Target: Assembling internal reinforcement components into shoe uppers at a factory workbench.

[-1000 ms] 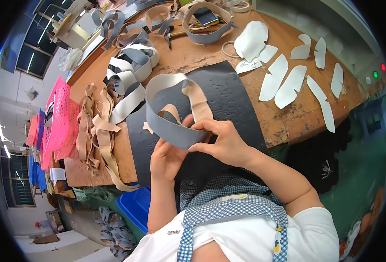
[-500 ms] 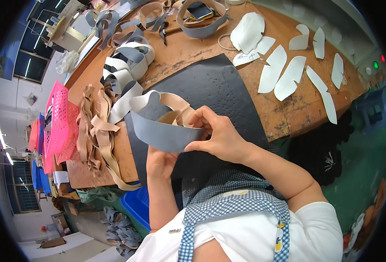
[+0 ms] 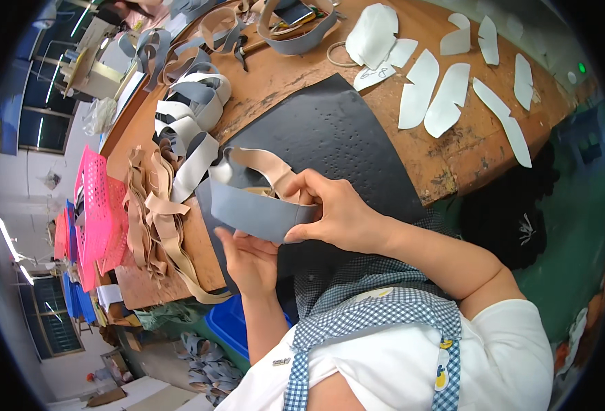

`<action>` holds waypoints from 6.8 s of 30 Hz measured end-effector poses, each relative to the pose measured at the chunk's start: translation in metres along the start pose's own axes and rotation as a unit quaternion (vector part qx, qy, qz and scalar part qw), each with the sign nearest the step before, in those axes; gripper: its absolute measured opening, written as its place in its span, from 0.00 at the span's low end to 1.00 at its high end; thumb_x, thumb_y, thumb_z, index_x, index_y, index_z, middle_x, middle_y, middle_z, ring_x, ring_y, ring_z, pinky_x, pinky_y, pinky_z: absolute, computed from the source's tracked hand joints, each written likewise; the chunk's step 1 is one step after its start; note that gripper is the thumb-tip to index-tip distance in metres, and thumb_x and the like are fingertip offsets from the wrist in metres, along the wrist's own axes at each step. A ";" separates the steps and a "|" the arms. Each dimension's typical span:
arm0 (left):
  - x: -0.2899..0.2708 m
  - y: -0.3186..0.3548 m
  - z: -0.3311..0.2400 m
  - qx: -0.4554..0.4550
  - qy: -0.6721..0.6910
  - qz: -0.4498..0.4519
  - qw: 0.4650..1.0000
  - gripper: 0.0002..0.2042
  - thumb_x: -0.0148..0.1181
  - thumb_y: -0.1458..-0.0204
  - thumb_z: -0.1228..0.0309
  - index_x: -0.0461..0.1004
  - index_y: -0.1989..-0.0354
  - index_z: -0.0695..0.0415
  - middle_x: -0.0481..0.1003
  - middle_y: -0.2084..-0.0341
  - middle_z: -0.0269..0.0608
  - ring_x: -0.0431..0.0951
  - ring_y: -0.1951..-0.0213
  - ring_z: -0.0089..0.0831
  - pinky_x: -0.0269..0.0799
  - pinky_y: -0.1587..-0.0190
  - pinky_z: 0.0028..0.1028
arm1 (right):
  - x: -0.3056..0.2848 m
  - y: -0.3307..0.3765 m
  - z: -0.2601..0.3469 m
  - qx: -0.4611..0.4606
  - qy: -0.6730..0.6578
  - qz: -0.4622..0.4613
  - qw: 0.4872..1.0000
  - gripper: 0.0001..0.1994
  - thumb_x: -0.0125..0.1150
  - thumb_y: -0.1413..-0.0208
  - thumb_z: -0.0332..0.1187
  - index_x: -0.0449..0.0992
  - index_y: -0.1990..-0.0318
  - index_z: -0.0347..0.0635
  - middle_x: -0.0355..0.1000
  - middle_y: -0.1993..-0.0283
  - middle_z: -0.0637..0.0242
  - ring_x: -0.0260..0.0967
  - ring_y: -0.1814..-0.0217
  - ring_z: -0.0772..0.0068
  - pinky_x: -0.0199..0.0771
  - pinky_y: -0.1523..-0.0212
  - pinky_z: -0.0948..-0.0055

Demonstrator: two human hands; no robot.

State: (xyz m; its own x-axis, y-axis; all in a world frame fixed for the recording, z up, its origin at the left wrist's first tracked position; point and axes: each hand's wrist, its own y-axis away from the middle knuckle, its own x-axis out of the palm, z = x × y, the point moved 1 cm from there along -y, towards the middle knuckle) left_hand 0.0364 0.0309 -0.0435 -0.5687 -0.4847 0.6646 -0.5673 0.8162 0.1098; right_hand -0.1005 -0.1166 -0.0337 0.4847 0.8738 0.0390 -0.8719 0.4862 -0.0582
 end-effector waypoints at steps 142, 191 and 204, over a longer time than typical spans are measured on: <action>0.030 0.004 -0.017 -0.011 -0.215 -0.092 0.972 0.07 0.66 0.47 0.77 0.78 0.62 0.64 0.79 0.68 0.34 0.78 0.66 0.20 0.77 0.63 0.22 | 0.006 -0.018 0.026 0.003 0.102 0.029 0.994 0.09 0.61 0.43 0.32 0.76 0.70 0.33 0.72 0.79 0.59 0.67 0.78 0.73 0.66 0.73 0.71; 0.026 0.010 0.043 0.252 -0.602 0.057 0.756 0.10 0.57 0.56 0.88 0.74 0.65 0.63 0.77 0.61 0.48 0.78 0.56 0.45 0.77 0.59 0.37 | -0.019 0.023 -0.020 -0.090 0.327 -0.089 0.937 0.25 0.71 0.55 0.27 0.69 0.49 0.32 0.71 0.55 0.50 0.71 0.52 0.46 0.73 0.52 0.60; 0.021 0.012 0.057 0.262 -0.767 0.054 0.583 0.14 0.66 0.54 0.76 0.81 0.56 0.57 0.78 0.64 0.46 0.79 0.62 0.44 0.74 0.56 0.40 | -0.026 0.030 -0.019 -0.101 0.370 -0.184 0.905 0.13 0.60 0.50 0.16 0.70 0.57 0.32 0.74 0.63 0.53 0.77 0.62 0.53 0.79 0.63 0.63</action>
State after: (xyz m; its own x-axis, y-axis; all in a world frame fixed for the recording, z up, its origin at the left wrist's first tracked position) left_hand -0.0162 0.0122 -0.0706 -0.2523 -0.4788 -0.8409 -0.3546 0.8543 -0.3801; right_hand -0.1381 -0.1246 -0.0552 0.7186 0.3809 -0.5818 -0.6479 0.6706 -0.3613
